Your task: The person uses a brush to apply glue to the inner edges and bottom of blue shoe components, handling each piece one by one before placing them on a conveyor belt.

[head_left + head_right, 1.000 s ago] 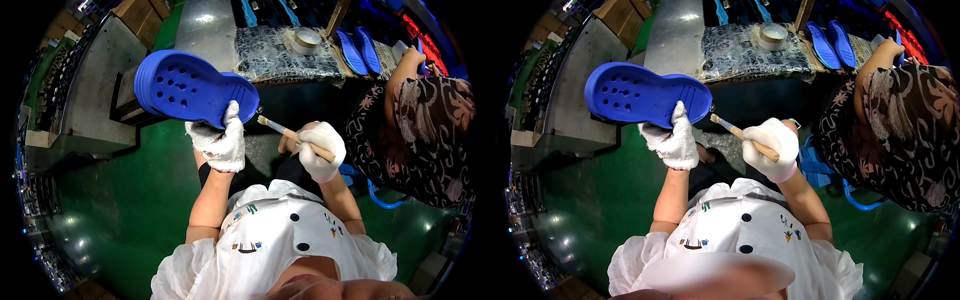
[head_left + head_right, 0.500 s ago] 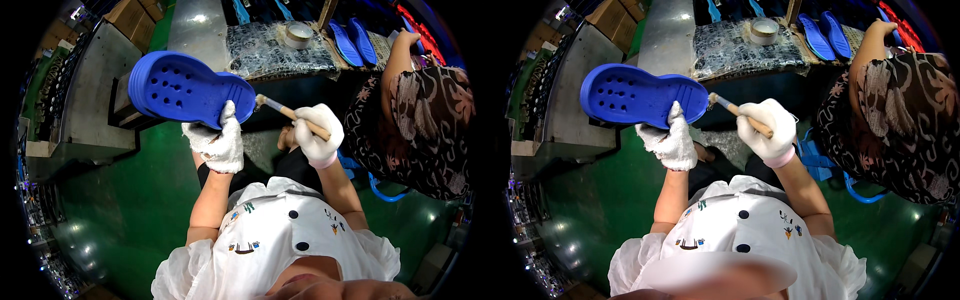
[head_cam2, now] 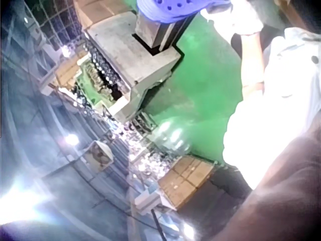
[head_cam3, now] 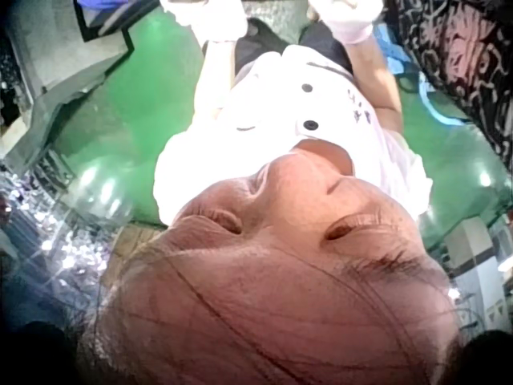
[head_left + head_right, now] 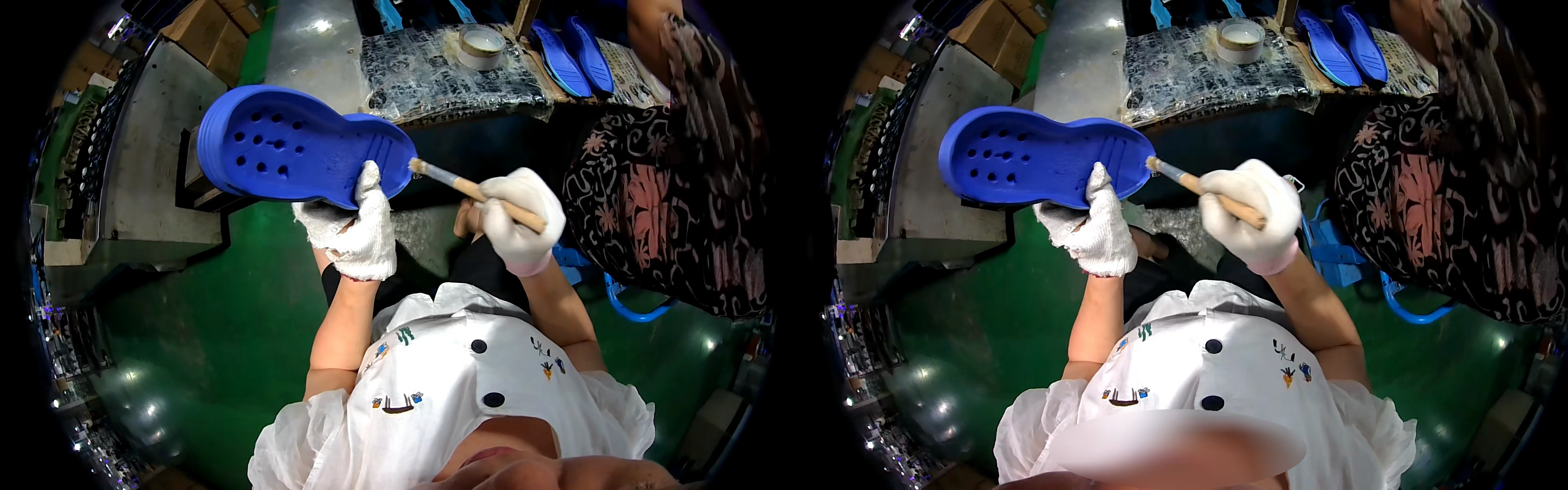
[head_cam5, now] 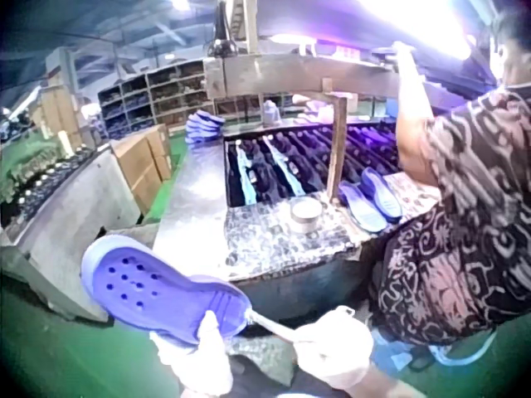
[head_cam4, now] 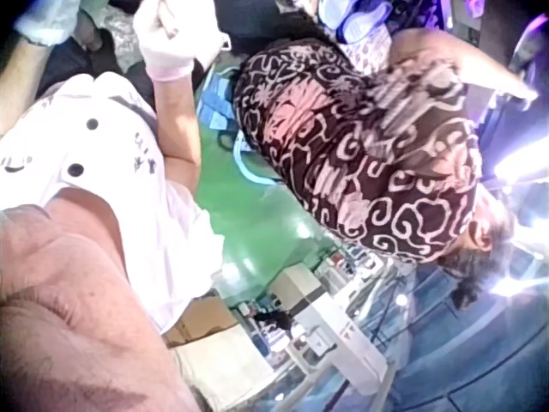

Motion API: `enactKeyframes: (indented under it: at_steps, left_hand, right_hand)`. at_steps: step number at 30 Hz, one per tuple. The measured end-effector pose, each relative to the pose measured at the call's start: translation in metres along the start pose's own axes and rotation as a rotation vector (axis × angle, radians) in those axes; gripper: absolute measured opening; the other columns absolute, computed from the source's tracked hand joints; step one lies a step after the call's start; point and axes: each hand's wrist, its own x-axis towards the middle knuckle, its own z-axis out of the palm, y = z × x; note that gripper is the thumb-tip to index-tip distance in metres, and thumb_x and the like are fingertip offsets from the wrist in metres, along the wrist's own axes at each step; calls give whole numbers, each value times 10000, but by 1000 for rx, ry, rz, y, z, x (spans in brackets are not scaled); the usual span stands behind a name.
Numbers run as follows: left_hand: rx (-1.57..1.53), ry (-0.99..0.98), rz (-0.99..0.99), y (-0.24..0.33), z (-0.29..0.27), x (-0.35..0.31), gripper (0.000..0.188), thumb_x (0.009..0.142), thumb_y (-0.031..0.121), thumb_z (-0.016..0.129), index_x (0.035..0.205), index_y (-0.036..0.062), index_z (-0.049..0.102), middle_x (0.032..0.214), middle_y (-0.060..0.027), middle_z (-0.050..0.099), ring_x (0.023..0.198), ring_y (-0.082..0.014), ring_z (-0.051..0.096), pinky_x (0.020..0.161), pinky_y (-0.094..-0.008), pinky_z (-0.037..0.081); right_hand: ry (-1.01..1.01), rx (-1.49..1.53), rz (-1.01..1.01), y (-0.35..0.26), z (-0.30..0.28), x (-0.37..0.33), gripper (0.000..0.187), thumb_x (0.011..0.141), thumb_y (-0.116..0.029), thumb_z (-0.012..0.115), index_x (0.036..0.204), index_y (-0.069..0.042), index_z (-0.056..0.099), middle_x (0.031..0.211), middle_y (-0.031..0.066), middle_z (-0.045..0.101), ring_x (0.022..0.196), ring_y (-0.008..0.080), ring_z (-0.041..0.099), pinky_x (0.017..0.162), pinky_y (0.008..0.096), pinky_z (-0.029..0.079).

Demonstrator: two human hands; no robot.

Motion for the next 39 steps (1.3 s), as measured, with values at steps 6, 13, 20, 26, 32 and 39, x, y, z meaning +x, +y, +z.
enactKeyframes:
  at_steps: [6,13,20,26,32,39]
  left_hand:
    - [-82,-24,31,-4,-3,0,529,737,-134,656,1227,-49,476,1141,-162,582,954,-200,617,887,-361,518]
    - [12,3,-113,-5,2,-7,524,751,-99,672,1233,-53,473,1142,-158,585,959,-214,614,890,-354,514]
    - [-6,-47,26,-7,0,-6,510,767,-35,710,1220,-59,476,1144,-166,584,979,-230,614,910,-359,504]
    - [7,-37,-137,6,0,-3,569,763,-44,714,1251,-41,424,1189,-168,552,1022,-228,598,935,-362,498]
    - [-5,-42,-199,1,0,-7,599,749,-75,710,1260,-29,401,1199,-160,539,1032,-227,590,933,-376,511]
    - [-39,20,-242,-3,2,-9,638,742,-69,726,1275,-5,383,1196,-163,536,1024,-227,590,927,-374,516]
  right_hand:
    - [-22,-63,-20,-2,-6,-4,232,578,101,639,754,-48,623,646,41,598,486,192,513,436,283,401]
    - [-12,-16,19,-1,2,0,230,586,118,634,752,-41,620,625,47,585,492,194,531,447,271,421]
    - [47,7,30,-4,0,-1,225,589,96,657,760,-47,634,628,40,593,483,187,516,448,271,418]
    - [40,-218,-62,0,-6,1,208,593,74,674,755,-53,648,646,34,605,483,188,514,442,283,416]
    - [-76,-76,-80,-1,-1,1,223,638,117,621,847,40,625,607,92,592,518,194,551,483,267,428]
    - [22,-100,-10,2,-7,-6,179,665,118,590,826,45,624,621,89,593,512,185,536,488,275,431]
